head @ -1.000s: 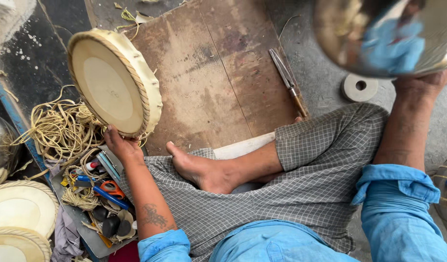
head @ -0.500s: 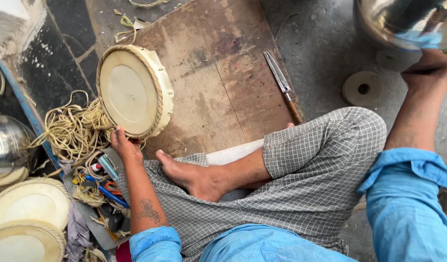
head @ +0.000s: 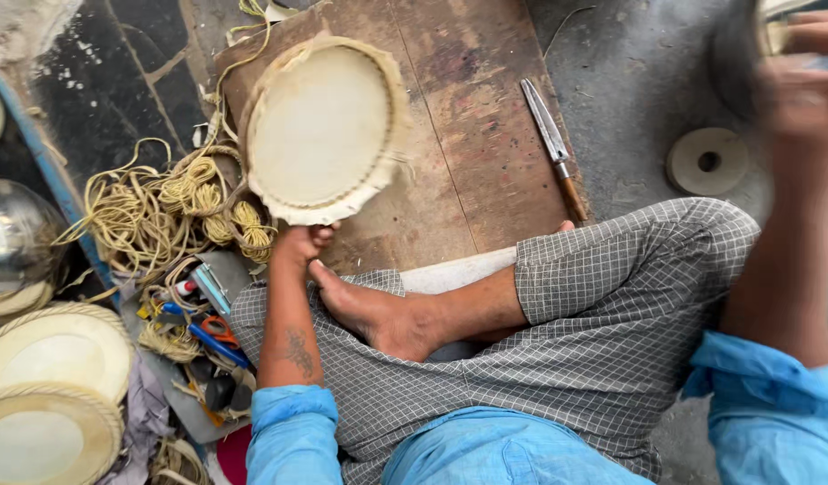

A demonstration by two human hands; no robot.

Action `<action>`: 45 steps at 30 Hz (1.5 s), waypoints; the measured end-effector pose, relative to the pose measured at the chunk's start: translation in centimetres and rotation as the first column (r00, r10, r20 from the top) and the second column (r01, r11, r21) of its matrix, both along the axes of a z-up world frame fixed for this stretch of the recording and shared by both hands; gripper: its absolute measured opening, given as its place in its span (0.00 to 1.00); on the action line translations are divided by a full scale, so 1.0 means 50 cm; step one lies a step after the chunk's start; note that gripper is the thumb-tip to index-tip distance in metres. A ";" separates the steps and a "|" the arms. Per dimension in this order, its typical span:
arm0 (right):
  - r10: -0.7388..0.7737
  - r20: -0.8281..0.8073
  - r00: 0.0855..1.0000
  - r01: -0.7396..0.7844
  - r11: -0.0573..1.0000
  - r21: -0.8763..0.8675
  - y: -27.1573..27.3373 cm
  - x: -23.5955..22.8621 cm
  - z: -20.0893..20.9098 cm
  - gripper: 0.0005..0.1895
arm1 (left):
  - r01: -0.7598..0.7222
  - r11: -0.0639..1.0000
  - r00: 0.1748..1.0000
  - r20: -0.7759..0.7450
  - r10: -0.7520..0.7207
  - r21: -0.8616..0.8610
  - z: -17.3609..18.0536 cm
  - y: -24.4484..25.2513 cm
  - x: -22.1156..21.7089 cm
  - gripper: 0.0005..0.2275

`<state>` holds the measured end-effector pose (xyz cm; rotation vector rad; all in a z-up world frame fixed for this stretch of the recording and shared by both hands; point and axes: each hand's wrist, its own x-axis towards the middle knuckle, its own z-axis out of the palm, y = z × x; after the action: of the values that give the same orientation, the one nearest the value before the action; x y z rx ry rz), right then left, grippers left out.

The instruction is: The person strings and tightens the rope around a drum head, then prepares a bundle of thin wooden or fiber strips by hand.

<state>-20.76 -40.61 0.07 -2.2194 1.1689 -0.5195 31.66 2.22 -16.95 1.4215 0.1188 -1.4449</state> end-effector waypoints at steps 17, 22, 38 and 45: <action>0.329 -0.610 0.721 -0.170 0.937 0.304 0.024 0.193 -0.330 0.34 | -0.028 0.962 0.260 0.931 -0.257 0.273 0.037 -0.135 -0.073 0.31; 0.184 -0.468 0.865 -0.095 0.974 0.208 -0.061 0.120 -0.211 0.19 | -0.065 0.949 0.234 0.930 -0.285 0.307 -0.003 -0.114 -0.055 0.28; 0.141 -0.657 0.740 -0.189 0.982 -0.002 -0.144 -0.247 -0.325 0.19 | 0.026 0.954 0.019 0.954 -0.298 0.297 0.042 -0.106 -0.068 0.27; 0.232 -0.642 0.731 -0.242 0.967 0.074 -0.152 -0.221 -0.322 0.39 | -0.006 0.947 0.198 0.928 -0.315 0.322 0.063 -0.116 -0.081 0.28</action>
<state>-31.81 -48.23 -16.01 -2.6000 1.1527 0.3996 27.59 -3.57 -13.82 2.4059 -0.7301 -0.3635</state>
